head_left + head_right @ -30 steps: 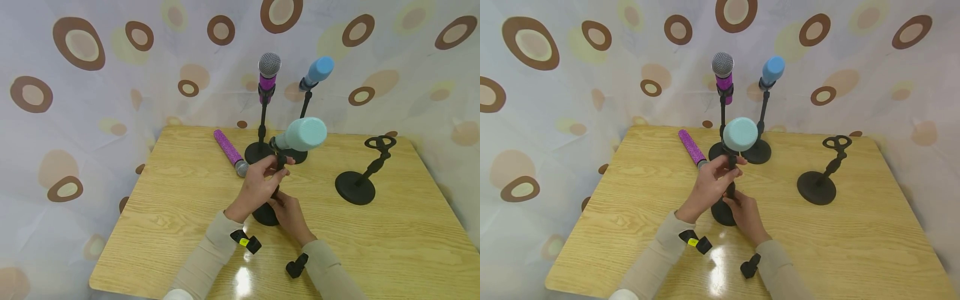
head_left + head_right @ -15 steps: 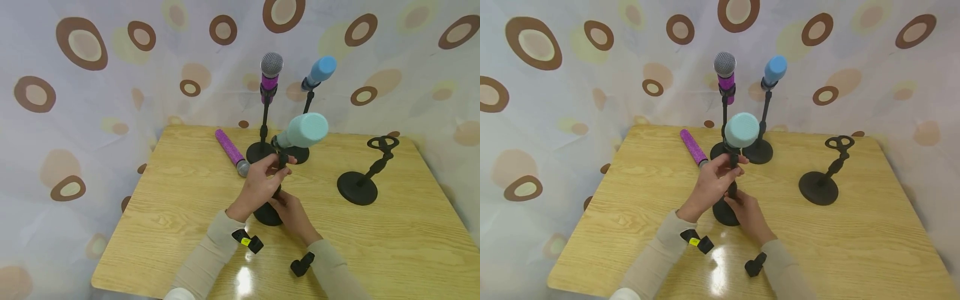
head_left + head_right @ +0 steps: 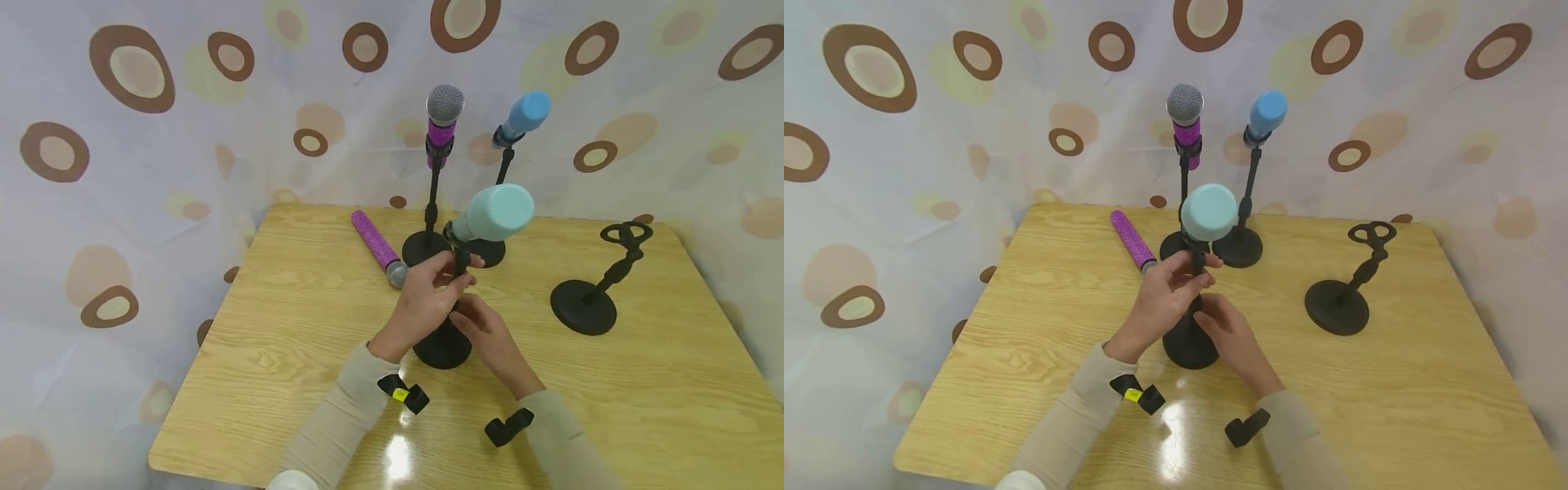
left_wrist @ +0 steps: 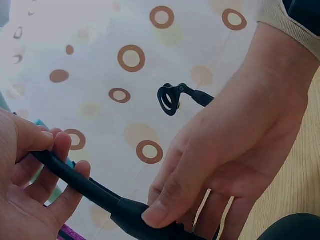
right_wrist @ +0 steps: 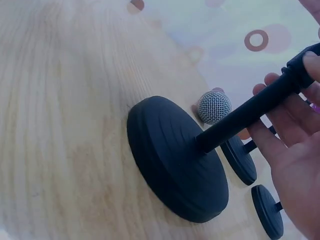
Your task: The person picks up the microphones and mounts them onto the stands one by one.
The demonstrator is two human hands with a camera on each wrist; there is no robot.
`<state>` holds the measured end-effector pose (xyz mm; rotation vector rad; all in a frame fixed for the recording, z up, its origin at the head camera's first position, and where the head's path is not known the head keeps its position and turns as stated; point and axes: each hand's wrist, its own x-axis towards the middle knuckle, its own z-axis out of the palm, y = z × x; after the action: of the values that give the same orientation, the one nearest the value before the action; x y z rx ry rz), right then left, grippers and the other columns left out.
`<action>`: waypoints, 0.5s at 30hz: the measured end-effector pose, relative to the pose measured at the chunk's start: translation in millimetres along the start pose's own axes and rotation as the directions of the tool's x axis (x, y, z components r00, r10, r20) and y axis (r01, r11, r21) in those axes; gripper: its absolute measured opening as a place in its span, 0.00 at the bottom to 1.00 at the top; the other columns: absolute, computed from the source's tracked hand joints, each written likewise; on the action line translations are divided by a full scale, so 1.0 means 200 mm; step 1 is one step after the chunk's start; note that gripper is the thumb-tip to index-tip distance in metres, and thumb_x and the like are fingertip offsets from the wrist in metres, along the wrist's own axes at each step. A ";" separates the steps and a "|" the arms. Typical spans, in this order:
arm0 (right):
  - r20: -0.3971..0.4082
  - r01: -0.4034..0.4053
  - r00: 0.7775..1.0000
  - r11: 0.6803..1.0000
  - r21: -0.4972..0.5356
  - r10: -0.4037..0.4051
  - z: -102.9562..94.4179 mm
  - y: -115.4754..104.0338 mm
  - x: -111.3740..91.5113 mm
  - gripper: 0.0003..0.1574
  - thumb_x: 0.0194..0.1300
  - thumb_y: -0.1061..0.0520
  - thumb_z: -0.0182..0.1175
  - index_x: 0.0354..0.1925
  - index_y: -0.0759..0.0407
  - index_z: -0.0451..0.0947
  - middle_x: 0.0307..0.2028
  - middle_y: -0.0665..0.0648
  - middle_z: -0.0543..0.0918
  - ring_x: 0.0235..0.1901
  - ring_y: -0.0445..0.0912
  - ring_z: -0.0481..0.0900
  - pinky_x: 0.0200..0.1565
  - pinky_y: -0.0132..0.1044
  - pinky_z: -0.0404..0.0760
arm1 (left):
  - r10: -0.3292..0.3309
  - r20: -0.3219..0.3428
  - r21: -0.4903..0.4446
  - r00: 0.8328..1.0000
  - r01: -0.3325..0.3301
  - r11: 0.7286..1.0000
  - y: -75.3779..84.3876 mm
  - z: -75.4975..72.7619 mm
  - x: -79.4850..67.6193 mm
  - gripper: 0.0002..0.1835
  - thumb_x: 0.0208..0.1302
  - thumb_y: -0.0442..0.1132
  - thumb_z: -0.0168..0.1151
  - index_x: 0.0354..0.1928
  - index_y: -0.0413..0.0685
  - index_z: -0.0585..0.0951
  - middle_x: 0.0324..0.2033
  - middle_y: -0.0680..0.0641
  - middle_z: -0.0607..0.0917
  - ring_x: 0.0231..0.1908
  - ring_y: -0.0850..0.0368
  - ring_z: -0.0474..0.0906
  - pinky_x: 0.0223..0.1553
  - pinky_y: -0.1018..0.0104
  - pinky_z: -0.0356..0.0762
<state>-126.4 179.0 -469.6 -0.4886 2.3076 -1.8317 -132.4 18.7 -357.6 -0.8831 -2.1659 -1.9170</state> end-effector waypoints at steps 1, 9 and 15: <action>0.002 0.001 1.000 1.000 0.007 -0.001 0.00 -0.01 0.01 0.23 0.66 0.48 0.48 0.59 0.43 0.61 0.56 0.48 0.70 0.57 0.44 0.68 0.58 0.41 0.69 | 0.001 0.002 0.003 1.000 -0.001 1.000 0.00 0.00 0.00 0.11 0.60 0.29 0.54 0.46 0.40 0.76 0.43 0.44 0.82 0.38 0.53 0.80 0.44 0.68 0.77; 0.010 0.033 0.999 0.997 -0.068 -0.033 0.04 -0.13 0.04 0.29 0.64 0.55 0.52 0.62 0.47 0.60 0.52 0.55 0.74 0.50 0.48 0.75 0.51 0.38 0.75 | 0.011 0.009 0.009 1.000 -0.011 1.000 0.01 0.00 -0.01 0.11 0.60 0.29 0.54 0.45 0.39 0.76 0.43 0.44 0.82 0.38 0.54 0.79 0.46 0.68 0.76; -0.020 0.033 0.999 0.984 -0.174 -0.037 0.10 -0.12 0.09 0.10 0.64 0.60 0.51 0.42 0.63 0.73 0.28 0.56 0.79 0.28 0.42 0.75 0.33 0.31 0.75 | -0.004 0.021 -0.024 1.000 0.005 1.000 0.02 0.02 -0.03 0.11 0.60 0.28 0.54 0.46 0.38 0.76 0.43 0.41 0.81 0.38 0.52 0.80 0.46 0.69 0.77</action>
<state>-132.9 150.4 -449.2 -0.5373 2.5026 -1.6676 -125.0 21.0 -356.8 -0.9077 -2.1624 -1.9489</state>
